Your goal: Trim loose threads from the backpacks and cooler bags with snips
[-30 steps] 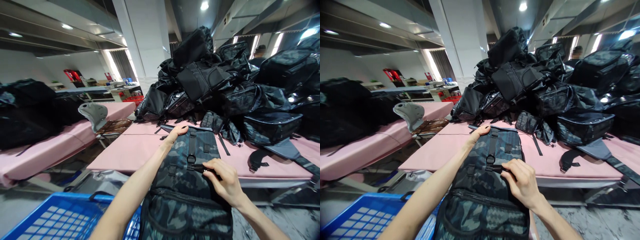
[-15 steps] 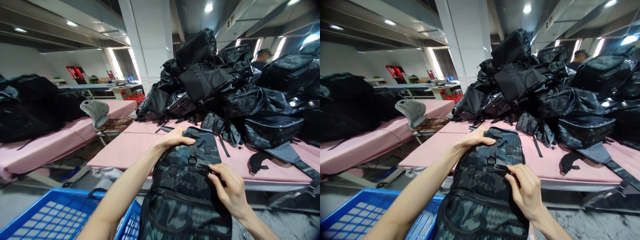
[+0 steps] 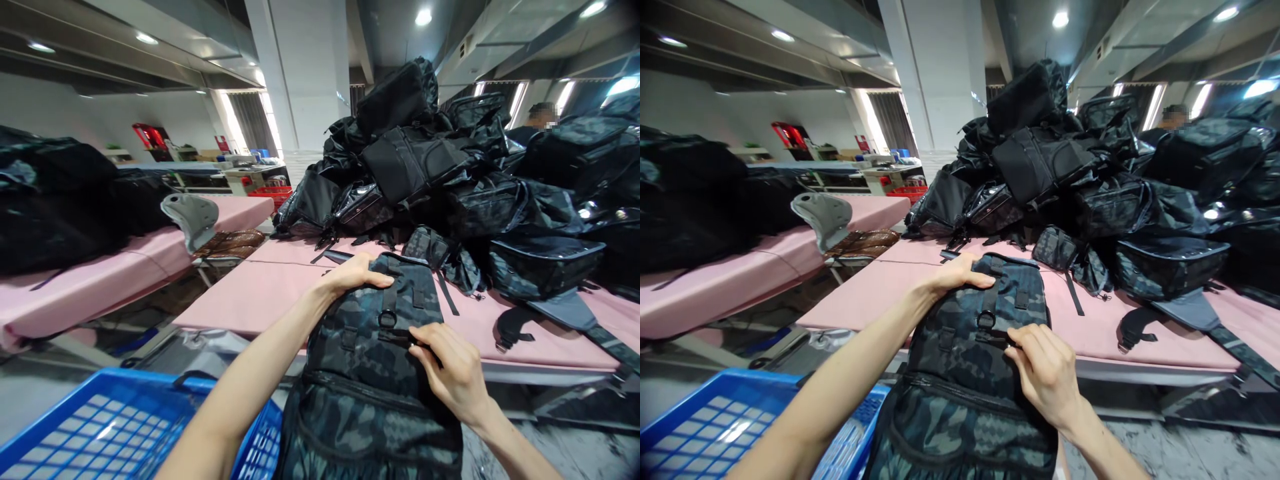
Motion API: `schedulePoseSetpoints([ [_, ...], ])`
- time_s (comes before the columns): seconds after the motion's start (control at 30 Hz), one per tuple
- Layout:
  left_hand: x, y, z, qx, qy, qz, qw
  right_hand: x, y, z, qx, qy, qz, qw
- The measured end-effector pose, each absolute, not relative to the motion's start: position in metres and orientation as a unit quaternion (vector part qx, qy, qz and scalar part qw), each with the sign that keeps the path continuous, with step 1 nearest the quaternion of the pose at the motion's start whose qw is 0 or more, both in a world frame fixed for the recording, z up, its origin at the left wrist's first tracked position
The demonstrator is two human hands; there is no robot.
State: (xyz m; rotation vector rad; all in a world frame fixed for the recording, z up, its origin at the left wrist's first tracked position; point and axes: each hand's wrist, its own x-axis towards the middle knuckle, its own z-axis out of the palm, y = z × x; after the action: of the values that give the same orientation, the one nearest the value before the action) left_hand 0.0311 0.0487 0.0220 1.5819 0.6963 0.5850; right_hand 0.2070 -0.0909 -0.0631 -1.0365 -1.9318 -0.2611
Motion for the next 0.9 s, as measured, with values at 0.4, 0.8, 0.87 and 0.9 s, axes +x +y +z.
schedulePoseSetpoints([
  [0.4,0.031,0.053,0.018,0.670,0.296,0.253,0.632,0.212,-0.088,-0.058,-0.447,-0.767,-0.066,0.456],
  [0.8,0.031,0.054,0.016,0.656,0.296,0.255,0.646,0.213,-0.088,-0.058,-0.395,-0.806,-0.084,0.432],
  [0.87,0.031,0.054,0.016,0.654,0.296,0.255,0.648,0.214,-0.088,-0.057,-0.396,-0.801,-0.076,0.443],
  [0.9,0.031,0.055,0.016,0.655,0.297,0.253,0.647,0.214,-0.088,-0.057,-0.399,-0.799,-0.087,0.441],
])
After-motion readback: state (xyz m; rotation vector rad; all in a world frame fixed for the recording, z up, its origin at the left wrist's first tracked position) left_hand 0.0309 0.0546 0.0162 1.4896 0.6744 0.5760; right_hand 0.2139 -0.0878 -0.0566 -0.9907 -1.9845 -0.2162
